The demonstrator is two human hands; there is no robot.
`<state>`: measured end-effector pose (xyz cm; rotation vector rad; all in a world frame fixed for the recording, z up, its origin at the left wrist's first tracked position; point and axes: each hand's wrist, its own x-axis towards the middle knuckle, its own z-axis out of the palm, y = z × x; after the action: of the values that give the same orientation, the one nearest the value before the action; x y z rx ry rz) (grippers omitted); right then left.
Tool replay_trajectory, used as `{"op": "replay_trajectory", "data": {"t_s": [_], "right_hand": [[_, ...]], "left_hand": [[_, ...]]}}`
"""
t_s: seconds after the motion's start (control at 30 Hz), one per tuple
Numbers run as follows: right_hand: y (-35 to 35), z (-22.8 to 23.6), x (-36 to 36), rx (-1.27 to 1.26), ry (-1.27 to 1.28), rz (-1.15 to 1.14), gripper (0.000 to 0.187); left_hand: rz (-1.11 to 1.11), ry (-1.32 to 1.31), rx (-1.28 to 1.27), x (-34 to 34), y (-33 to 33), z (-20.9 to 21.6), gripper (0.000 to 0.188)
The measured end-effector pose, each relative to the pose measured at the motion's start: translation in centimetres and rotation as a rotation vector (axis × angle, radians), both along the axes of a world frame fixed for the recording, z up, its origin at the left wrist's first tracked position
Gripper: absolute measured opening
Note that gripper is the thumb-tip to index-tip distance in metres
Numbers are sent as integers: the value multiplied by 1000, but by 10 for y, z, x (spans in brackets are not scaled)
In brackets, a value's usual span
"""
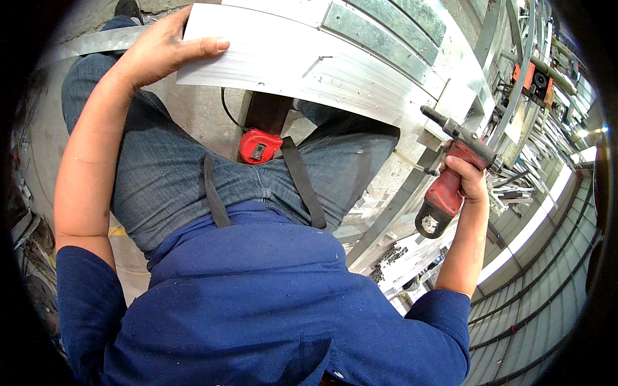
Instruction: The person sits on the floor and uses a red power drill to fasten screws into a stack of silver metal panels. They repeatedly pick up screws, align them with holes in the panels, and drive them in with the drill.
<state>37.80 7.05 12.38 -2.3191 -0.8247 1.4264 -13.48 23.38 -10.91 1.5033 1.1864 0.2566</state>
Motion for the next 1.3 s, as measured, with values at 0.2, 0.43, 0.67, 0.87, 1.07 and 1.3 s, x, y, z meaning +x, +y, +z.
{"op": "replay_trajectory", "data": {"t_s": [0.2, 0.43, 0.67, 0.87, 1.07, 1.3], "right_hand": [[4, 1, -6, -19, 1, -23, 39], [-3, -5, 3, -19, -6, -37, 43], [-8, -2, -7, -101, -217, 5, 43], [-8, 6, -8, 4, -99, -119, 31], [-6, 2, -12, 2, -86, -93, 35], [-4, 1, -15, 13, -61, -84, 40]], "left_hand": [[-5, -13, 16, 1, 0, 0, 88], [-19, -12, 3, 1, 2, 1, 88], [11, -31, -7, -1, -1, -3, 89], [-23, -3, -15, 4, 3, 13, 86], [-21, -32, 38, 4, 3, 10, 90], [-37, 6, 7, 8, 3, 22, 79]]}}
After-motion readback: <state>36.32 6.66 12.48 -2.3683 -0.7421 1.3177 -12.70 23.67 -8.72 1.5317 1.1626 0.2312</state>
